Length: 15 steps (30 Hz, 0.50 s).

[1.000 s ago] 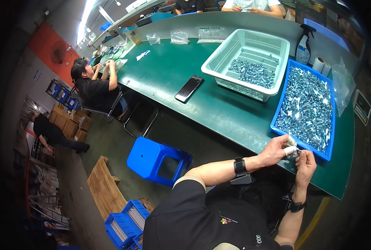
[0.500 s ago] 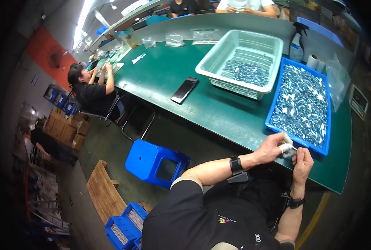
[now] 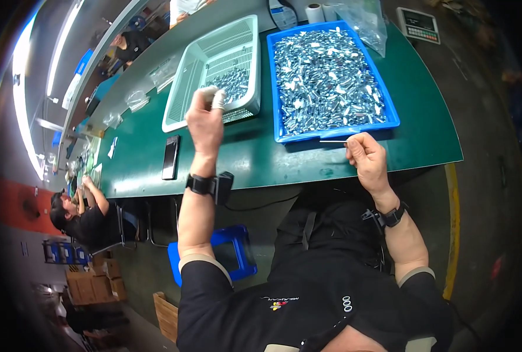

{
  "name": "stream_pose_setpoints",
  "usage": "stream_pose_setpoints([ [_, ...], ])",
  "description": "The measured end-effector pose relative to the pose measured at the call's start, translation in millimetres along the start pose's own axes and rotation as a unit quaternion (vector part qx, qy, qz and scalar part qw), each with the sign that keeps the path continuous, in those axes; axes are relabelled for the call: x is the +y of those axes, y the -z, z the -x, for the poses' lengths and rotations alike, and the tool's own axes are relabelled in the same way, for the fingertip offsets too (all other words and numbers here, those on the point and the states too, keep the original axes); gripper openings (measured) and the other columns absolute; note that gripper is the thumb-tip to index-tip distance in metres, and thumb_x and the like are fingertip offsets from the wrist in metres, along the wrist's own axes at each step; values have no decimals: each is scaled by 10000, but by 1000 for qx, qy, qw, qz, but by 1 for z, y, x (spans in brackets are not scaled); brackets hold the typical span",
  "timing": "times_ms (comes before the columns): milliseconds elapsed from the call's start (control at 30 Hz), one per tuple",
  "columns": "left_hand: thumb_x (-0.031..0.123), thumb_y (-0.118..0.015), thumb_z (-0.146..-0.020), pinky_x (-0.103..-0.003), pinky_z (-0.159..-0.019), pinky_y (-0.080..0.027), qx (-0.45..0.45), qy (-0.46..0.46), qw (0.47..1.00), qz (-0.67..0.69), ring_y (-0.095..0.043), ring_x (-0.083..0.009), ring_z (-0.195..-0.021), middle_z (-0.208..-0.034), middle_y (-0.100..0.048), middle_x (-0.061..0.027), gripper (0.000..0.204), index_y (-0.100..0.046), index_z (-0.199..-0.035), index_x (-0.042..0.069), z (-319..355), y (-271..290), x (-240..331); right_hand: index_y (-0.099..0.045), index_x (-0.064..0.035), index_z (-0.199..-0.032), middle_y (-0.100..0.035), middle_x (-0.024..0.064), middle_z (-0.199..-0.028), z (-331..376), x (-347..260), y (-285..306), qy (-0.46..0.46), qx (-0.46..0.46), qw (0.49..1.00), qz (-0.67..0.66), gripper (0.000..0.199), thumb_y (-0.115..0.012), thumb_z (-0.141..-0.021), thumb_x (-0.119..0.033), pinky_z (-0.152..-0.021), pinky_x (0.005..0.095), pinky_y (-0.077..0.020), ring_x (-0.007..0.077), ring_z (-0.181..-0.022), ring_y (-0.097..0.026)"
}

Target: The person picks up a metal part from a blue tray and a metal rod from the table, fits the part onto the rod by hand, and then places the assembled unit into a white basket.

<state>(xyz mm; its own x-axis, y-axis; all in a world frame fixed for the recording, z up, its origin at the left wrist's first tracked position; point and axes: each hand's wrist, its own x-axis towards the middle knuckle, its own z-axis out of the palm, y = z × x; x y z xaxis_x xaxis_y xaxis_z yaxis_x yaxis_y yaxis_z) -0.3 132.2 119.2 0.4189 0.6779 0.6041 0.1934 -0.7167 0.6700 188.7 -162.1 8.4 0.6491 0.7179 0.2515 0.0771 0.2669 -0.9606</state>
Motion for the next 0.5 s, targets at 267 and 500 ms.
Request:
stream_pose_setpoints([
  [267,100,-748,-840,-415,-920,-501,-185,-290,910,-232,-648,-306,-1026,-1030,-698,-102,239,-716,-1075,64,5,-45,42,-655,-23,-944,-623,-5,-761,4,-2,1,-5,-9,1000,12,259,-618,-1061,-250,-611,204,-438,44,-666,-531],
  [500,29,-629,-771,-407,-910,-470,-347,-354,807,-320,-613,-288,-955,-862,-640,-81,137,-722,-843,100,3,-88,23,-655,-19,-944,-624,-4,-756,2,-1,1,-2,-13,1000,7,257,-615,-1063,-243,-612,214,-441,51,-668,-535],
])
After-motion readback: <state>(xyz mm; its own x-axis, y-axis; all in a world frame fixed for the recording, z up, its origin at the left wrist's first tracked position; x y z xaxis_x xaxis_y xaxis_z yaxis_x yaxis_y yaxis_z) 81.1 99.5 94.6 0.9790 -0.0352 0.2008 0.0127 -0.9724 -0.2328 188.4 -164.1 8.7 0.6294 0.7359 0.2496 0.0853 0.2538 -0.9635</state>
